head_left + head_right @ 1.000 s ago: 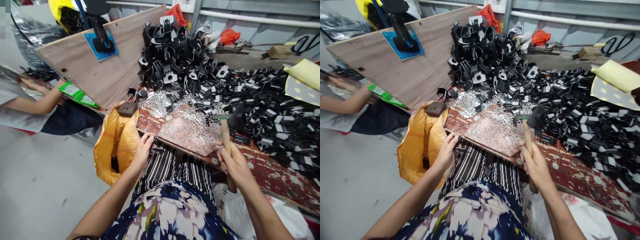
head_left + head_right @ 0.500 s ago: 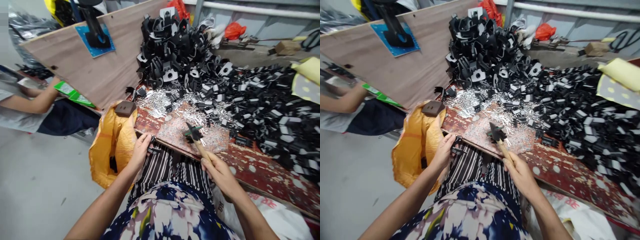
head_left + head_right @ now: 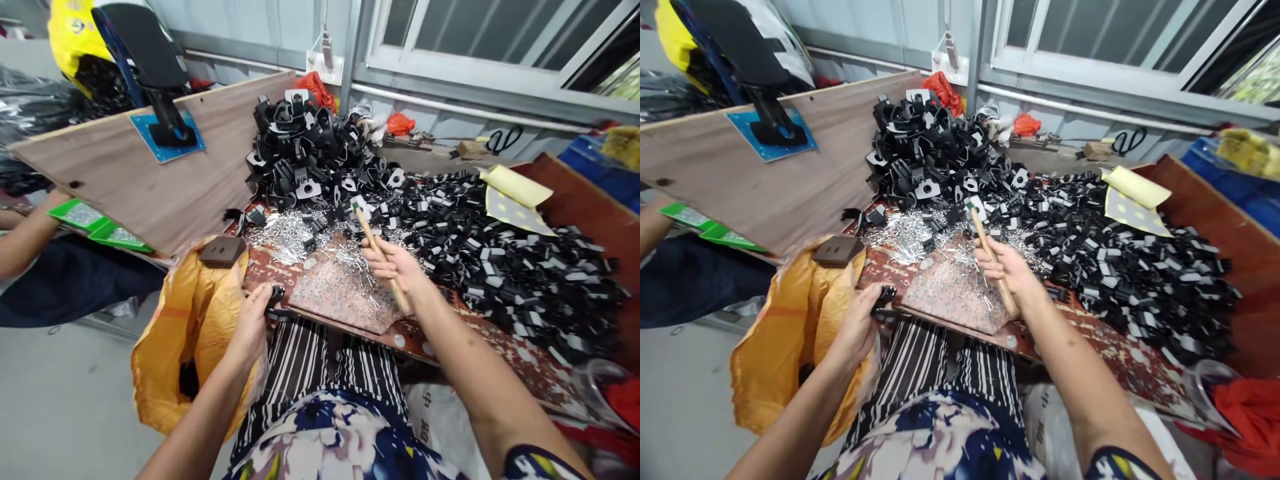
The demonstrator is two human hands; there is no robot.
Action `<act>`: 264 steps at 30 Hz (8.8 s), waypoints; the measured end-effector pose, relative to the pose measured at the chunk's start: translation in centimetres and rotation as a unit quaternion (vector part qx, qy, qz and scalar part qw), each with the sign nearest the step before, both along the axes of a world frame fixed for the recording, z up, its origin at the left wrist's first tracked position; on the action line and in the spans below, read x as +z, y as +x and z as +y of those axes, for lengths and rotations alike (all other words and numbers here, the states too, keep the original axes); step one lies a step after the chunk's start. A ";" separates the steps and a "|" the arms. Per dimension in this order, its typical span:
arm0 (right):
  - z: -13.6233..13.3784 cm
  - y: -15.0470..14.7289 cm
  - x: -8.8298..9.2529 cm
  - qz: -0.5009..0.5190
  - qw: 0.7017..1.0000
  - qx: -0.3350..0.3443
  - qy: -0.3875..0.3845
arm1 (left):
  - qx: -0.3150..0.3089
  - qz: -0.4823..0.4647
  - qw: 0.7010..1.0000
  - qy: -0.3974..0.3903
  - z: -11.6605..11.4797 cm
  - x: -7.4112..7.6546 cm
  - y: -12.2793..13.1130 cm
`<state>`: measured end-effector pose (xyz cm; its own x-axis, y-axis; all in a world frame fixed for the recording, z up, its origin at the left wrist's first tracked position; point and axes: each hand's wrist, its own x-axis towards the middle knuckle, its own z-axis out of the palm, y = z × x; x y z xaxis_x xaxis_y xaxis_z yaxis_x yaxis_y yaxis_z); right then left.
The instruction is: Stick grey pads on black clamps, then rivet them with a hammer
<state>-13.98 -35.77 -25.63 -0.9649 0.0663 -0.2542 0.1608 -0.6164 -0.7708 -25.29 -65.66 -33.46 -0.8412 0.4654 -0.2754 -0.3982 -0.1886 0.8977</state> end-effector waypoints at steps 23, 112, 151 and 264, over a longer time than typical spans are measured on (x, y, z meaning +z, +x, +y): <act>-8.9 11.0 -5.1 -0.067 0.722 -0.009 0.688 | -0.074 0.208 0.959 -0.179 0.0 -2.9 0.8; 0.2 12.7 -5.7 0.016 0.563 0.028 0.826 | -0.053 -0.088 0.990 0.093 4.3 5.1 -7.4; -0.9 -4.4 -4.1 0.109 0.432 0.036 0.895 | -0.154 -0.025 0.988 0.003 1.7 1.7 4.0; -8.1 12.9 -2.4 -0.010 0.590 -0.137 0.795 | -0.045 0.330 0.912 -0.237 0.5 -3.3 0.2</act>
